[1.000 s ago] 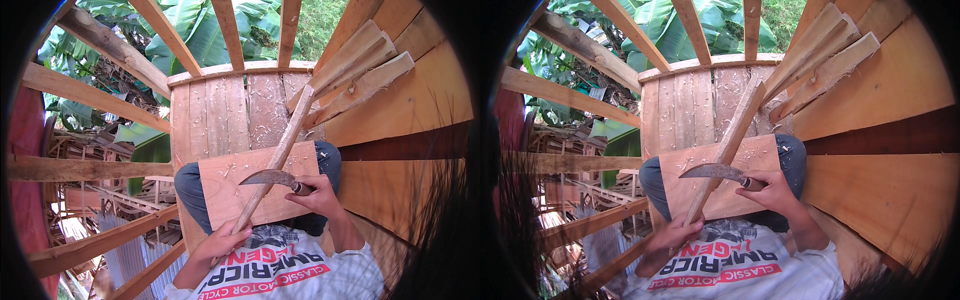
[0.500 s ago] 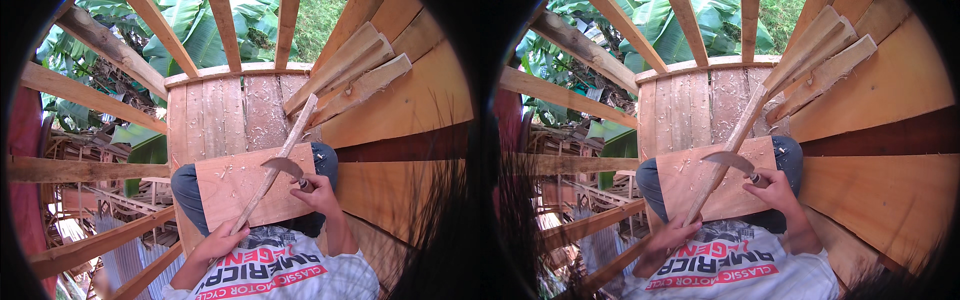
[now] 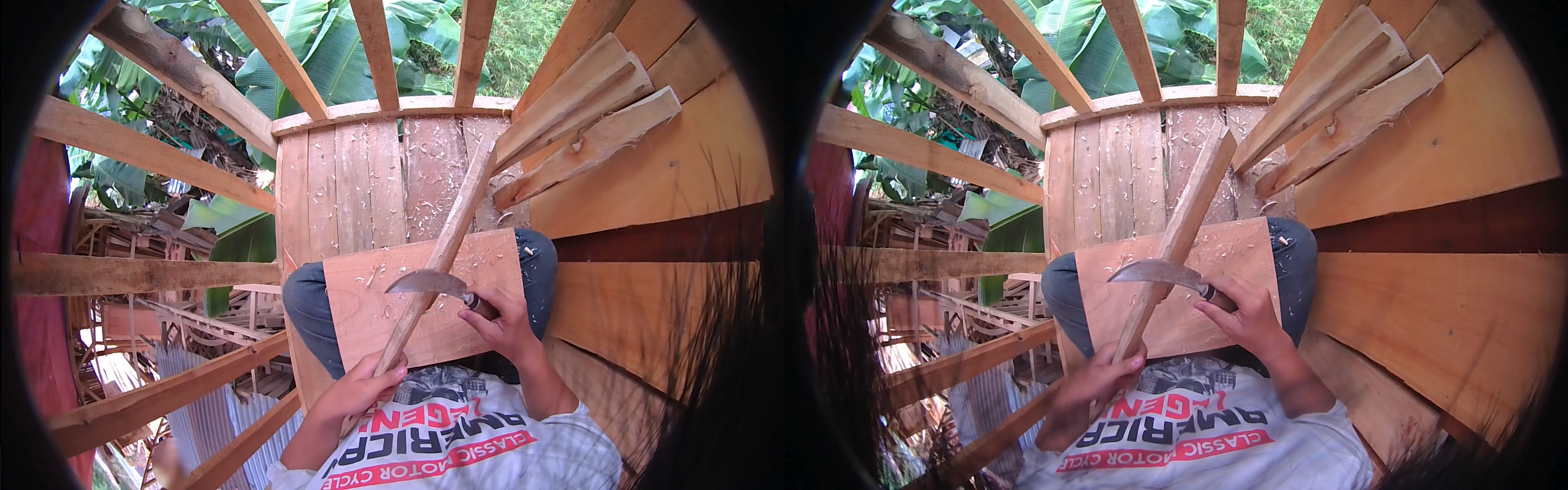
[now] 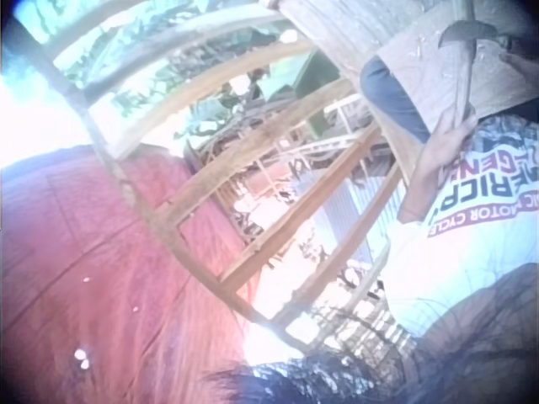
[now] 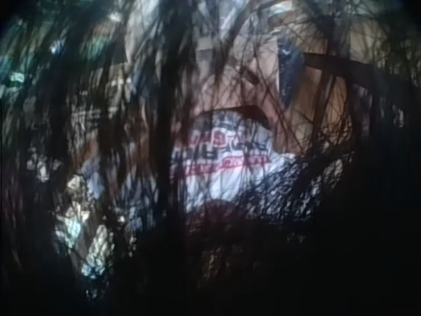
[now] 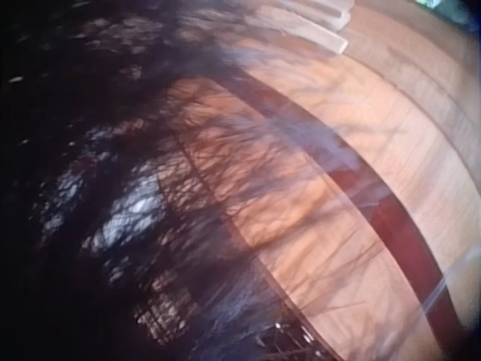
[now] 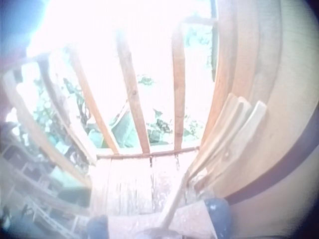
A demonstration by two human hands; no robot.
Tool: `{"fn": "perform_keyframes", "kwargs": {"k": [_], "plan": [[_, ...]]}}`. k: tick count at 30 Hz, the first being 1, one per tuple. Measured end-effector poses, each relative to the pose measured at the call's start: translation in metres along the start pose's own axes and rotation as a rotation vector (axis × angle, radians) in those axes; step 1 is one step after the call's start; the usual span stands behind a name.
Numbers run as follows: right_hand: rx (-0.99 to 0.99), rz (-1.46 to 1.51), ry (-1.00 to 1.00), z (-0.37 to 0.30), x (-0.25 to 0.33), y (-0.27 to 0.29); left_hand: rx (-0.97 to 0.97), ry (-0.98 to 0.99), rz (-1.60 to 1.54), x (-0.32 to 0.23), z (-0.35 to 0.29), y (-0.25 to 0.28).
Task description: The person sits on the floor of a wooden structure and uses a curved knife to shave and smooth a long piece of wood. They repeatedly scrape the surface of the wood, creating shavings, and occasionally pause to inspect the piece or look around the room.
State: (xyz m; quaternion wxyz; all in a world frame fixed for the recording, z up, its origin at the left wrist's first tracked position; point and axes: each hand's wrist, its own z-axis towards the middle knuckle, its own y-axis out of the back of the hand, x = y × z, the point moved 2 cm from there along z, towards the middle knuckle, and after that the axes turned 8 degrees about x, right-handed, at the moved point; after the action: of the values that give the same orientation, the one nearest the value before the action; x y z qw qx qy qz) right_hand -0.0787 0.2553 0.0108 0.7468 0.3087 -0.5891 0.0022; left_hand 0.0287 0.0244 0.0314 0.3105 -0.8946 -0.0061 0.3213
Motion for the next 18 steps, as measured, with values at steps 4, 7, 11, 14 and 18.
{"fn": "perform_keyframes", "kwargs": {"k": [4,7,11,14,18], "plan": [[0.122,-0.160,0.092,-0.007,0.007,-0.004,0.026,-0.023,-0.026,0.004,0.002,0.002],[0.022,-0.161,-0.011,0.000,-0.005,0.003,0.020,-0.034,-0.003,0.006,0.004,0.005],[0.087,-0.233,0.179,-0.001,0.014,-0.004,0.021,0.001,-0.003,0.008,0.004,0.004],[-0.086,-0.262,-0.019,0.010,-0.004,0.009,0.032,-0.023,-0.004,0.007,0.001,0.003],[0.112,-0.287,0.108,-0.003,0.009,-0.004,0.017,-0.023,0.003,0.003,0.000,0.001]]}}
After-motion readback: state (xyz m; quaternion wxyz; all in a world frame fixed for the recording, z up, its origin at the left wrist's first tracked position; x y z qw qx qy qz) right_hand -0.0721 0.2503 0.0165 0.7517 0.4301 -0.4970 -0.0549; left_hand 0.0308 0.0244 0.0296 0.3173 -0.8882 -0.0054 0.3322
